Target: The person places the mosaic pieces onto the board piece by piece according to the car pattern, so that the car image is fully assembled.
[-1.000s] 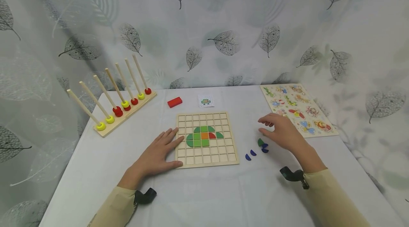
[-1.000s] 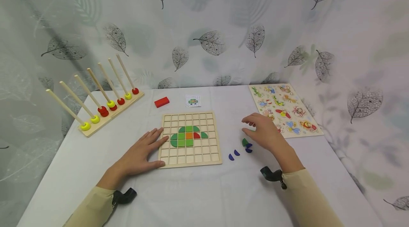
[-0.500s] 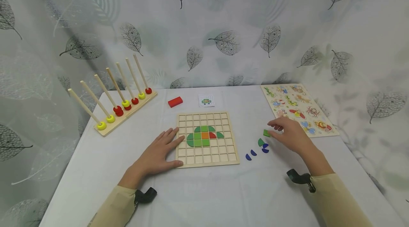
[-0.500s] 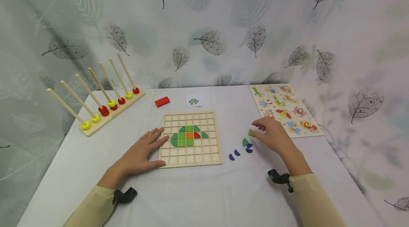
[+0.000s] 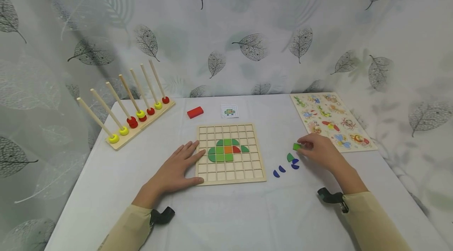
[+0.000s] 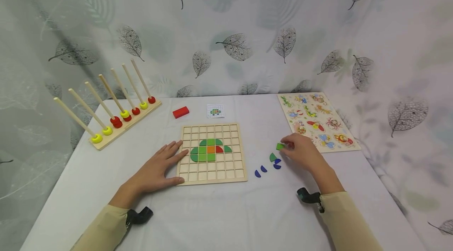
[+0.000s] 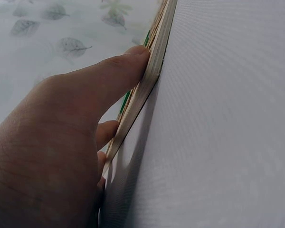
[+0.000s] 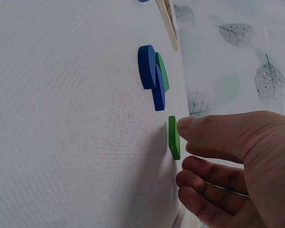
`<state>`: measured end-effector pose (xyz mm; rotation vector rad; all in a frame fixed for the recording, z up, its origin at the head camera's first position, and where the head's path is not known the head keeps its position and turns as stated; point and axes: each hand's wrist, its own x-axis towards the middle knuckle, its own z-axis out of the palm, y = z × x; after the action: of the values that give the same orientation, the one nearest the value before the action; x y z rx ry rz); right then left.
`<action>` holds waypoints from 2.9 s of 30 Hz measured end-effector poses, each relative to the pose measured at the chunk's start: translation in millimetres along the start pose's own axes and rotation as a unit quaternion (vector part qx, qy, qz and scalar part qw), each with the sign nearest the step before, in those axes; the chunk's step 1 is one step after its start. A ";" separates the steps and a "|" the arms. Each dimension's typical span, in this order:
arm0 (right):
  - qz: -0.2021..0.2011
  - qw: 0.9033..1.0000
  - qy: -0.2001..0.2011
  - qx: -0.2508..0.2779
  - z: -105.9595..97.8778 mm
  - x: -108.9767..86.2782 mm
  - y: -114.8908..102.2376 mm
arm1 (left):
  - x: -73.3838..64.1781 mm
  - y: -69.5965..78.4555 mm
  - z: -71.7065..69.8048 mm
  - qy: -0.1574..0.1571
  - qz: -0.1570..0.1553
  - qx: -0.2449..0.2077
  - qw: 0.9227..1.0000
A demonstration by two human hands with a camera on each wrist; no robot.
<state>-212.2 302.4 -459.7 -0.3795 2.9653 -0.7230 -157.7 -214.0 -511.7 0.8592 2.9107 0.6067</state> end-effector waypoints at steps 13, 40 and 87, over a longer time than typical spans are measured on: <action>-0.007 1.000 -0.004 -0.020 3.7 2.6 2.6 | 0.1 1.4 -1.6 -0.002 0.000 -0.002 1.000; -0.012 1.000 0.003 -0.008 -0.9 3.7 -6.9 | 0.0 1.8 -1.2 -0.002 0.001 0.007 1.000; -0.143 0.989 0.018 -0.016 10.9 20.4 -92.0 | -0.3 2.4 -1.1 0.005 0.005 -0.002 1.000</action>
<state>-210.2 213.4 -427.1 -0.8158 2.9922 -0.7132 -156.4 -212.7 -509.8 0.8737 2.9147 0.6199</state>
